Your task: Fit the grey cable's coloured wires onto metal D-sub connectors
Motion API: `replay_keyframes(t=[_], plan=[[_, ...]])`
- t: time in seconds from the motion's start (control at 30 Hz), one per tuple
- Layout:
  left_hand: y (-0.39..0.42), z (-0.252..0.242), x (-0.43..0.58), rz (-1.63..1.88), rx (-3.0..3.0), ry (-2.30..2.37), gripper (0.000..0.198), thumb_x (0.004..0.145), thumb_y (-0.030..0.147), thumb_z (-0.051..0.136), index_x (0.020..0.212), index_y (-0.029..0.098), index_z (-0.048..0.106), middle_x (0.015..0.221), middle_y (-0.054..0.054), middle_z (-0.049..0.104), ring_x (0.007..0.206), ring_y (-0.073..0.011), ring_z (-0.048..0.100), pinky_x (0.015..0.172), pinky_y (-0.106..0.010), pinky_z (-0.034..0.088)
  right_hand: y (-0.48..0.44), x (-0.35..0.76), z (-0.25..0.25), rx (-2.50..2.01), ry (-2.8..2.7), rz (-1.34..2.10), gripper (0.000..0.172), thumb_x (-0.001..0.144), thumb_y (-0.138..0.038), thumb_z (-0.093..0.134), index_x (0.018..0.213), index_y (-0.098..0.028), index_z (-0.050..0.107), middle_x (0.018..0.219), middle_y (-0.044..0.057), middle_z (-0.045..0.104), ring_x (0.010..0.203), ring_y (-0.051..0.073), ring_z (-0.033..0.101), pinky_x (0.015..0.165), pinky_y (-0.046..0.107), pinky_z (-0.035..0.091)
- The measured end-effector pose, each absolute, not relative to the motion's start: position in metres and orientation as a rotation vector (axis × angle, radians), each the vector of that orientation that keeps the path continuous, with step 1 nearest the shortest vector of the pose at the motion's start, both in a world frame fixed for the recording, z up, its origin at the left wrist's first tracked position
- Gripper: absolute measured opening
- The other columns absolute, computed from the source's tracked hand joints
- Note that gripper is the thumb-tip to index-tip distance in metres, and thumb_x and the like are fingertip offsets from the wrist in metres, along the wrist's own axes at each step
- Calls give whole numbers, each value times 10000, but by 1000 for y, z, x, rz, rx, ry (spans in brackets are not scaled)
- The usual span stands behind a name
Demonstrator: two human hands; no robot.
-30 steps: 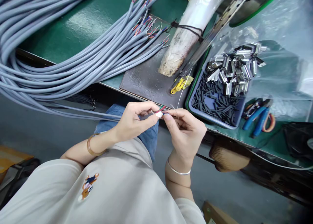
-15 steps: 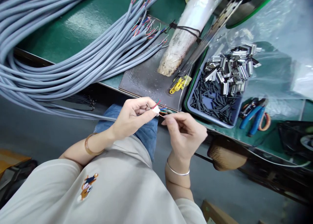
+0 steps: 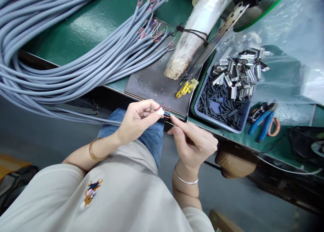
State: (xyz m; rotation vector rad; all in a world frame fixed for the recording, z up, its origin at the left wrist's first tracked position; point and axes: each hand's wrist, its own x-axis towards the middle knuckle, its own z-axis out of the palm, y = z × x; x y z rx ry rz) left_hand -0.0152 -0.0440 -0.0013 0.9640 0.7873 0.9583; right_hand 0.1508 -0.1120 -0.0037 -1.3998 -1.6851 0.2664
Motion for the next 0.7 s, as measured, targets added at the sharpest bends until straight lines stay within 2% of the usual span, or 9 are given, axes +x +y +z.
replay_keyframes(t=[0.17,0.3,0.4,0.5,0.6,0.7], plan=[[-48,-5,-16,933,994,751,284,794,352,818,738,140,637,568,66,484,482,-32,365,475,-181,333,-109,152,-4,-1516,-1421,390,234,948,-284,657,1151,-293,774,730,-9,712,562,110,592,509,257,412],[-50,-6,-17,940,1054,748,231,821,315,796,758,138,661,604,50,511,526,-46,414,500,-177,362,-103,149,-5,-1536,-1347,703,255,907,-359,718,1138,-266,769,851,8,707,549,76,500,471,237,326],[-50,-7,-17,971,1104,730,188,827,271,783,765,140,663,614,49,524,536,-49,432,519,-176,386,-100,146,-6,-1499,-1307,786,133,890,-337,737,963,-236,783,813,-1,657,564,69,466,485,231,322],[-50,-8,-17,981,1157,758,161,848,245,745,763,141,656,631,43,543,542,-50,441,527,-175,398,-99,142,-7,-1506,-1262,795,130,877,-324,738,819,-207,743,738,-12,599,568,75,459,490,228,344],[-52,-11,-17,1004,1182,777,133,839,228,741,784,142,654,672,31,589,567,-50,473,557,-165,428,-98,141,-7,-1522,-1233,815,135,868,-317,735,797,-202,727,703,-21,572,551,74,446,475,224,335],[-53,-13,-17,997,1193,830,160,797,228,776,886,145,671,746,12,641,626,-62,532,592,-160,461,-97,140,-8,-1510,-1202,811,114,872,-305,723,813,-208,733,707,-22,584,544,73,448,468,222,324]])
